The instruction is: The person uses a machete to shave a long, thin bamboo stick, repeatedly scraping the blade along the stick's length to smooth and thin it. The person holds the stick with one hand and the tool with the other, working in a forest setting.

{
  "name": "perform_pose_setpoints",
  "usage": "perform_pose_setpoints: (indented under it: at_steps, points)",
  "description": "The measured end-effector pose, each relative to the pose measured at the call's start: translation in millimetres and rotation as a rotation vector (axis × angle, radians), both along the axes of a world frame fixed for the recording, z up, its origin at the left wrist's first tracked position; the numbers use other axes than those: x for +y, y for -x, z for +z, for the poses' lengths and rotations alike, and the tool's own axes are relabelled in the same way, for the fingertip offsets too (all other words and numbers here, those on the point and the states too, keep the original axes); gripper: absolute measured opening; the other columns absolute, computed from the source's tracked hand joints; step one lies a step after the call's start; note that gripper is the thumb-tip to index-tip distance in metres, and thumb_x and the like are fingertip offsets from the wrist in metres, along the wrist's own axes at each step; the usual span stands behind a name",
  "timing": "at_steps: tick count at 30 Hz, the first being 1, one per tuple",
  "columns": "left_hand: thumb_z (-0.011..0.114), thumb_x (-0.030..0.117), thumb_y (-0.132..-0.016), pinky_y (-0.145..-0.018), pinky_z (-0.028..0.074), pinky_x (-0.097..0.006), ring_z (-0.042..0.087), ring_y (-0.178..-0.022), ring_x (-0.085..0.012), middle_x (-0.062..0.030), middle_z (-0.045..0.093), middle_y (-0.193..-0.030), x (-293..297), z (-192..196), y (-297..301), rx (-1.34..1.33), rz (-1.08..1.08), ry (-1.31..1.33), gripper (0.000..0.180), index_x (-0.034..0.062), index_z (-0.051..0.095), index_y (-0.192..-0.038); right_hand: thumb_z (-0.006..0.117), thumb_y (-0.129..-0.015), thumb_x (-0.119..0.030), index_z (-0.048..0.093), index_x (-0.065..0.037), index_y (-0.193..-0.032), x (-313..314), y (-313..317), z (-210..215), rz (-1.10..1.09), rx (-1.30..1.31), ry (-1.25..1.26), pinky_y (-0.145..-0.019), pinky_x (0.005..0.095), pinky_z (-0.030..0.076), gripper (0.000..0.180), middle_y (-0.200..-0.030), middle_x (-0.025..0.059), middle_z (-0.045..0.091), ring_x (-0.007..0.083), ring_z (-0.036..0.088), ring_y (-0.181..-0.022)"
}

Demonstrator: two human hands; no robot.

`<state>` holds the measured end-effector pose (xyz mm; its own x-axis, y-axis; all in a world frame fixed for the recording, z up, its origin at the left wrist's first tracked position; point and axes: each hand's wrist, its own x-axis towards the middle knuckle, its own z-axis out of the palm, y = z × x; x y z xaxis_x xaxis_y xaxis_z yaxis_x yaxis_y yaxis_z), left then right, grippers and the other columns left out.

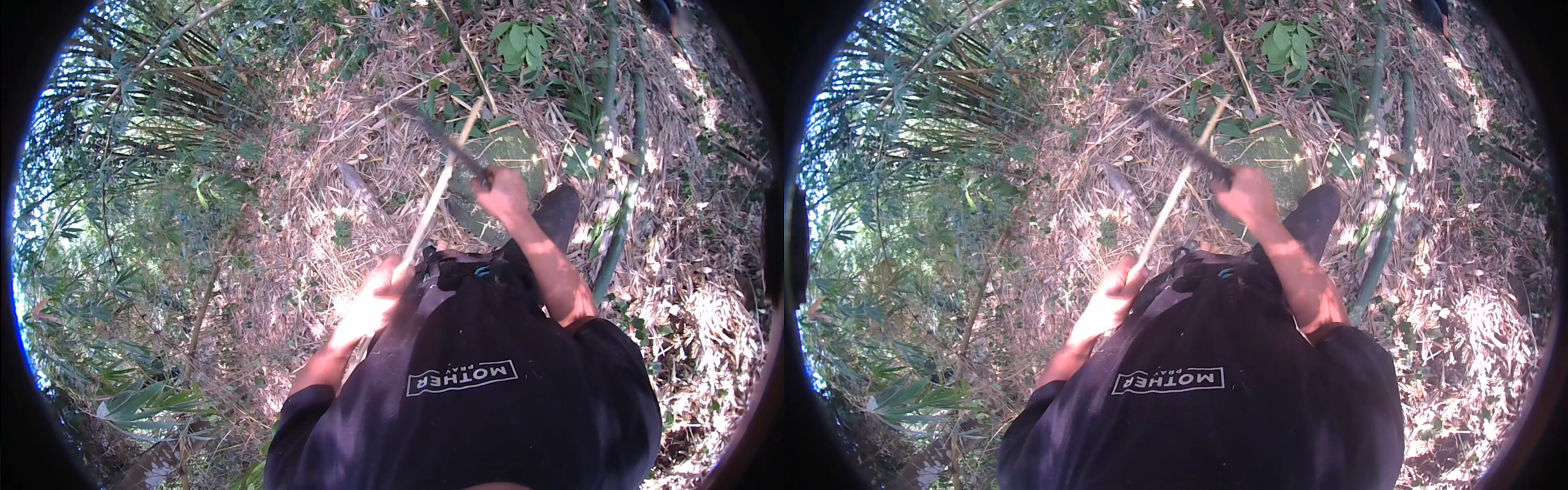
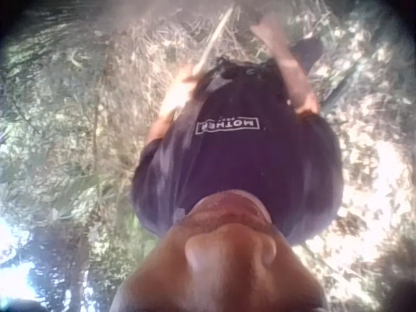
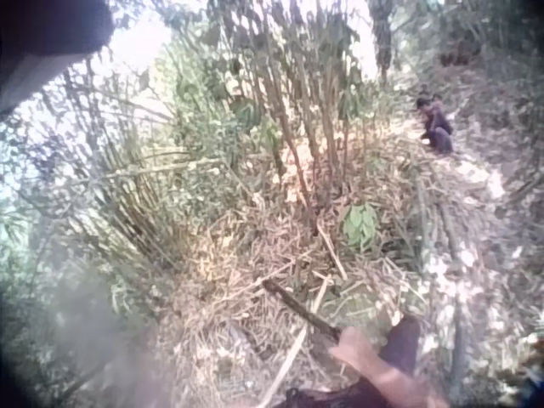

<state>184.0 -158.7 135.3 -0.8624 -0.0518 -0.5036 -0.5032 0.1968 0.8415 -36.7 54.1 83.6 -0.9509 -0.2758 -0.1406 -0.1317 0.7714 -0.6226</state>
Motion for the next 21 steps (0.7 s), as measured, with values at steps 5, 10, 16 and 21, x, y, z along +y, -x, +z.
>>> perform_pose_setpoints:
  at_steps: [5,10,16,21]
  points:
    - [0.052,0.028,-0.103,-0.051,0.035,-0.028,0.041,-0.06,-0.0077,0.0031,0.045,-0.068,9,-19,21,0.123,0.047,-0.01,0.022,0.0062,0.056,-0.101,0.071,-0.073,-0.033,0.071,-0.004,-0.09,-1,-25,9,0.22,-0.083,0.04,-0.064,0.0431,0.055,0.033,-0.072,0.0181,0.069,0.0332,0.07,-0.069]
    - [0.055,0.028,-0.102,-0.048,0.034,-0.027,0.044,-0.055,-0.0082,0.0039,0.048,-0.069,2,-10,24,0.194,0.114,-0.036,0.021,0.0086,0.056,-0.11,0.076,-0.061,-0.03,0.069,-0.007,-0.087,-11,-44,-4,0.463,0.394,0.049,-0.062,0.0415,0.056,0.035,-0.067,0.013,0.065,0.0333,0.068,-0.066]
    - [0.056,0.025,-0.102,-0.059,0.043,-0.024,0.051,-0.067,-0.0078,0.0018,0.056,-0.086,-5,-44,-40,-0.003,0.055,-0.242,0.024,0.005,0.054,-0.115,0.069,-0.08,-0.033,0.073,-0.002,-0.089,25,17,6,0.005,0.067,-0.119,-0.065,0.0443,0.057,0.032,-0.071,0.0203,0.069,0.0355,0.069,-0.065]
    - [0.055,0.023,-0.102,-0.055,0.044,-0.024,0.056,-0.069,-0.0076,0.0006,0.061,-0.089,13,-21,-9,0.182,0.075,-0.042,0.021,0.0055,0.056,-0.114,0.074,-0.069,-0.035,0.063,-0.007,-0.08,4,-56,17,0.501,0.181,-0.018,-0.072,0.0464,0.056,0.031,-0.08,0.0158,0.07,0.0337,0.07,-0.076]
